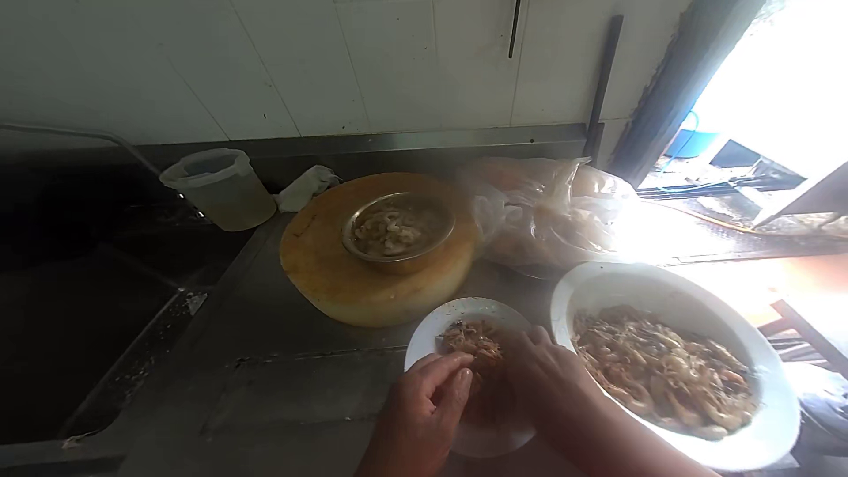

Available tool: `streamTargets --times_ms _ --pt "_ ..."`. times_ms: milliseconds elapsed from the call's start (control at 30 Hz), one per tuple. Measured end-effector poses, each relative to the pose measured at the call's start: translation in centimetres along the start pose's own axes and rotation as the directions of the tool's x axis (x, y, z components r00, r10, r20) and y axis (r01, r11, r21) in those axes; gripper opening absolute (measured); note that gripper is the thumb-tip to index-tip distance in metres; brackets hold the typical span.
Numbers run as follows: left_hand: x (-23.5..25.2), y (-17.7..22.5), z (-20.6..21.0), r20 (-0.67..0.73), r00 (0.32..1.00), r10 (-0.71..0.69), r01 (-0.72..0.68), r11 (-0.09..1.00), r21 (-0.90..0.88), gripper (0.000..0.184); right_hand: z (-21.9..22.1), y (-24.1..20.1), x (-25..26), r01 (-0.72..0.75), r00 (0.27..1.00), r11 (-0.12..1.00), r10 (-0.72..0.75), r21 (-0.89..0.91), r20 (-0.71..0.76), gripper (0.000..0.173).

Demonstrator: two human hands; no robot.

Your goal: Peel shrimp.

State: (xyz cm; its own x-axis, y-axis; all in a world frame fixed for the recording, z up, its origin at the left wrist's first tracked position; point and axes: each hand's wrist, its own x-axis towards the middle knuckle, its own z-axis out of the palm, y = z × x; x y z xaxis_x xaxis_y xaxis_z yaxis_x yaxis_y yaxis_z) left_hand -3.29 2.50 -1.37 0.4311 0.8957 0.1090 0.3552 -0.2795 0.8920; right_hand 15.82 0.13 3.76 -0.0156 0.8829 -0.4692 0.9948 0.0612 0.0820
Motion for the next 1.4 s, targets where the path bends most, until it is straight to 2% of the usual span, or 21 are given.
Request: streamTargets --times_ms 100,200,267,367,433,533,633,700,767,867,967,1033,1100,1200,1300,1400 --pt "-0.2 0.0 -0.1 0.001 1.0 0.005 -0.005 1.0 0.008 0.031 -0.2 0.8 0.1 0.044 0.999 0.998 -0.044 0.044 -0.01 0.019" --pt "-0.2 0.1 -0.3 -0.022 1.0 0.021 -0.021 1.0 0.008 0.03 -0.1 3.2 -0.7 0.177 0.973 0.957 -0.134 0.231 -0.189 0.022" --pt "0.1 0.2 0.1 -0.025 0.999 0.046 -0.047 0.997 -0.068 0.029 0.0 4.7 -1.2 0.301 0.927 0.868 -0.17 0.394 -0.334 0.023" --pt "0.6 0.9 1.2 -0.006 0.998 0.06 -0.059 0.96 -0.273 0.029 0.9 5.1 -1.2 0.47 0.852 0.663 -0.17 0.583 -0.494 0.024" --pt "0.7 1.2 2.0 -0.066 0.995 0.073 -0.091 0.938 -0.335 0.021 1.8 4.8 -0.9 0.527 0.814 0.595 -0.148 0.607 -0.562 0.024" --pt "0.6 1.6 2.2 -0.108 0.994 0.031 -0.07 0.92 -0.385 0.019 2.9 4.2 -0.7 0.573 0.76 0.572 -0.101 0.587 -0.642 0.021" --pt "0.7 2.2 1.9 -0.116 0.991 -0.067 0.009 0.899 -0.438 0.026 3.2 3.8 -0.8 0.551 0.782 0.514 -0.042 0.658 -0.622 0.015" --pt "0.8 2.1 2.0 -0.153 0.985 -0.08 0.009 0.908 -0.419 0.029 3.5 3.1 -0.7 0.572 0.777 0.467 -0.045 0.674 -0.628 0.017" --pt "0.7 1.7 2.4 -0.192 0.981 -0.014 -0.045 0.952 -0.301 0.029 4.1 2.0 -0.4 0.598 0.728 0.508 -0.021 0.62 -0.685 0.02" --pt "0.5 1.4 3.0 -0.182 0.982 0.055 -0.082 0.986 -0.142 0.034 5.1 1.0 0.2 0.548 0.638 0.696 0.011 0.464 -0.77 0.018" --pt "0.4 1.6 2.6 -0.089 0.995 0.038 -0.058 0.971 -0.231 0.038 5.5 0.9 0.5 0.527 0.579 0.756 0.014 0.387 -0.815 0.014" --pt "0.4 1.7 2.2 -0.01 1.0 0.002 -0.006 0.932 -0.363 0.04 5.4 1.2 0.5 0.546 0.584 0.719 0.04 0.43 -0.811 0.012" --pt "0.4 1.5 2.0 0.035 0.999 -0.019 0.034 0.866 -0.499 0.038 5.3 1.6 0.4 0.59 0.608 0.624 0.072 0.512 -0.79 0.01" --pt "0.4 1.1 2.4 -0.018 0.998 -0.055 0.035 0.825 -0.564 0.027 5.1 1.9 0.1 0.641 0.639 0.481 0.096 0.598 -0.763 0.008" --pt "0.3 1.1 2.7 -0.053 0.995 -0.085 0.036 0.799 -0.6 0.024 5.3 1.7 0.2 0.664 0.644 0.432 0.085 0.611 -0.76 0.006" --pt "0.4 0.9 2.5 -0.042 0.996 -0.084 0.04 0.786 -0.618 0.021 5.3 1.9 0.2 0.66 0.65 0.443 0.069 0.607 -0.757 0.004"
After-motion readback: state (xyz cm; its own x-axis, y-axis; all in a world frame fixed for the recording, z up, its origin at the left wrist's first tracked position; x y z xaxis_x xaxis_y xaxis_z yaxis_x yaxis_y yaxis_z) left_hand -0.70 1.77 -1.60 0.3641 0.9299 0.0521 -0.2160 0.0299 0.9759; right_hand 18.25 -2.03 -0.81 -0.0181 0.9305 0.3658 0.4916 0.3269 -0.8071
